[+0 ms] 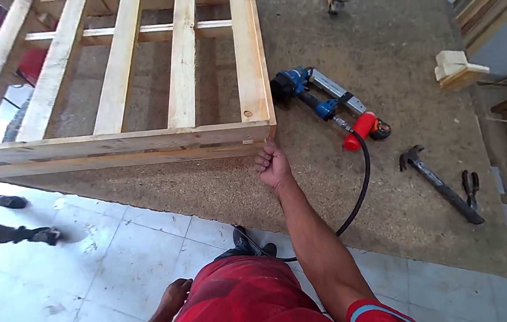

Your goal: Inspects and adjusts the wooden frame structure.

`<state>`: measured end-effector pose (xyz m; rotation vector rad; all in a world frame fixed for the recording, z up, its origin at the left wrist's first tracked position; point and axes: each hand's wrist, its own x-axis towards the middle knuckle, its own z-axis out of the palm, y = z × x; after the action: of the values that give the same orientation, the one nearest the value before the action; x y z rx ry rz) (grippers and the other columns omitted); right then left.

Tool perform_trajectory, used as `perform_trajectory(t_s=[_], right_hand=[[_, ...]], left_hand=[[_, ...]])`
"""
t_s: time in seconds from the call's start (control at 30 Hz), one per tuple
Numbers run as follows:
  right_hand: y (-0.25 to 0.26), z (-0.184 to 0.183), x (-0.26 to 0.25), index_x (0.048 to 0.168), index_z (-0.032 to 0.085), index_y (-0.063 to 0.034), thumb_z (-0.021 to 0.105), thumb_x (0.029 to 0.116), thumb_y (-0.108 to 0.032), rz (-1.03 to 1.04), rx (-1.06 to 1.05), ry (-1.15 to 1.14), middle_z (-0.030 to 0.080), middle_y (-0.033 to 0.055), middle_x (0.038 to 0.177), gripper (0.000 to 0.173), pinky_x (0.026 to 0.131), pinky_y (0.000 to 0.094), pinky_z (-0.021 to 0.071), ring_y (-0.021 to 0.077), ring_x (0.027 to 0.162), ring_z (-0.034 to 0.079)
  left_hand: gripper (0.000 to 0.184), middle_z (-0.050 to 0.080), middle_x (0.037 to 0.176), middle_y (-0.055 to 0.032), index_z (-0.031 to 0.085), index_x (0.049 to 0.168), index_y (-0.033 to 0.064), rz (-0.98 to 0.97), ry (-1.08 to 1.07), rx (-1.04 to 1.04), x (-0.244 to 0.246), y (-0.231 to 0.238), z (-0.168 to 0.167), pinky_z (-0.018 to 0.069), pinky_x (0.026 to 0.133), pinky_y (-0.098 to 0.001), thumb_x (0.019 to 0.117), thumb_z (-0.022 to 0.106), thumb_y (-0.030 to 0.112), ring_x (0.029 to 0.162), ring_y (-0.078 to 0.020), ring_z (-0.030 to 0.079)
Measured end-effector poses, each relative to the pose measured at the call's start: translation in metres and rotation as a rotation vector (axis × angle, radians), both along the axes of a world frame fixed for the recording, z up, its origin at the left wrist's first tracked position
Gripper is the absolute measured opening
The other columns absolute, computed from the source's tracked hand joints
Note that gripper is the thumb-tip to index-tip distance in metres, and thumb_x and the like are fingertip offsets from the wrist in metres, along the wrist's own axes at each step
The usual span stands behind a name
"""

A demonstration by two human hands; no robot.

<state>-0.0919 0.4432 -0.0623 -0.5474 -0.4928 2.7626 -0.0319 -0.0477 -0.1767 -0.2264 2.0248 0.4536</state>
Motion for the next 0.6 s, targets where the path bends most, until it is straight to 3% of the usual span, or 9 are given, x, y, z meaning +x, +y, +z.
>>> perform_trajectory(t_s=[0.07,0.13,0.23,0.3,0.37,0.4,0.43,0.57,0.6], right_hand=[[-0.01,0.005,0.004,0.133,0.049,-0.0279,0.041,0.1031,-0.022,0.196,0.19,-0.047,0.04,-0.0085,0.058,0.032,0.043,0.0213,0.0379,0.0047,0.045,0.04],[-0.036,0.021,0.006,0.158,0.037,-0.0277,0.044,0.1033,-0.015,0.458,0.493,-0.046,0.042,-0.0056,0.063,0.056,0.046,0.0244,0.0386,0.0063,0.049,0.04],[-0.077,0.041,0.0,0.161,0.036,-0.0215,0.057,0.103,-0.015,0.59,0.674,-0.084,0.046,-0.0008,0.069,0.062,0.045,0.0255,0.0362,0.0077,0.049,0.038],[-0.073,0.034,-0.002,0.152,0.048,-0.0168,0.057,0.1041,-0.02,0.482,0.602,-0.252,0.047,-0.002,0.072,0.049,0.047,0.024,0.0373,0.007,0.051,0.04],[-0.049,0.018,-0.007,0.122,0.056,-0.0129,0.055,0.1023,-0.021,0.235,0.43,-0.423,0.045,-0.0046,0.069,0.022,0.045,0.022,0.0387,0.0056,0.049,0.041],[-0.033,0.013,-0.011,0.106,0.054,-0.0149,0.053,0.1014,-0.02,0.111,0.333,-0.461,0.045,-0.0053,0.066,0.007,0.044,0.0225,0.0396,0.006,0.048,0.042],[-0.018,0.012,-0.016,0.098,0.052,-0.0169,0.051,0.1009,-0.02,0.013,0.252,-0.461,0.045,-0.0056,0.065,0.004,0.044,0.0234,0.0404,0.0067,0.048,0.042],[0.005,0.029,-0.009,0.078,0.054,-0.0207,0.046,0.1022,-0.022,-0.064,0.151,-0.161,0.044,-0.0082,0.058,0.026,0.048,0.0219,0.0397,0.0053,0.048,0.042],[-0.004,0.031,-0.001,0.082,0.058,-0.0239,0.046,0.1025,-0.023,-0.042,0.185,-0.063,0.042,-0.0101,0.058,0.024,0.048,0.0209,0.0386,0.004,0.048,0.04]], left_hand=[[0.039,0.074,0.114,-0.016,0.07,0.12,0.0034,-0.057,-0.015,-0.01,-0.002,0.001,-0.007,0.0522,0.101,-0.0515,0.1078,0.051,0.035,0.109,-0.0285,0.07],[0.039,0.074,0.114,-0.0155,0.071,0.12,0.0039,-0.063,-0.021,-0.007,-0.005,0.008,-0.01,0.0528,0.1,-0.0514,0.1074,0.051,0.036,0.109,-0.0279,0.07],[0.038,0.072,0.115,-0.016,0.068,0.123,0.0022,0.022,-0.025,0.026,-0.011,0.026,-0.003,0.0558,0.093,-0.0504,0.1078,0.052,0.033,0.102,-0.0281,0.072],[0.039,0.072,0.118,-0.016,0.066,0.126,0.0022,0.068,-0.004,0.061,-0.022,0.038,-0.001,0.0566,0.09,-0.05,0.1085,0.051,0.034,0.101,-0.0284,0.072],[0.04,0.072,0.118,-0.0153,0.065,0.126,0.0029,0.11,0.008,0.1,-0.027,0.042,-0.005,0.0577,0.09,-0.0497,0.1086,0.05,0.036,0.102,-0.0281,0.072],[0.04,0.072,0.118,-0.0151,0.065,0.126,0.0031,0.126,0.01,0.114,-0.028,0.041,-0.006,0.0583,0.089,-0.0497,0.1084,0.05,0.036,0.102,-0.0281,0.072],[0.04,0.072,0.118,-0.0152,0.065,0.126,0.0032,0.134,0.004,0.123,-0.027,0.041,-0.008,0.0586,0.089,-0.0501,0.1082,0.05,0.036,0.102,-0.0282,0.072],[0.043,0.072,0.119,-0.0165,0.064,0.13,0.003,0.109,-0.064,0.119,-0.008,0.038,-0.014,0.0582,0.092,-0.0509,0.1078,0.05,0.037,0.104,-0.0291,0.073],[0.044,0.072,0.12,-0.0168,0.064,0.13,0.0032,0.107,-0.079,0.104,-0.002,0.03,-0.016,0.0576,0.094,-0.0514,0.1073,0.05,0.038,0.106,-0.0296,0.072]])
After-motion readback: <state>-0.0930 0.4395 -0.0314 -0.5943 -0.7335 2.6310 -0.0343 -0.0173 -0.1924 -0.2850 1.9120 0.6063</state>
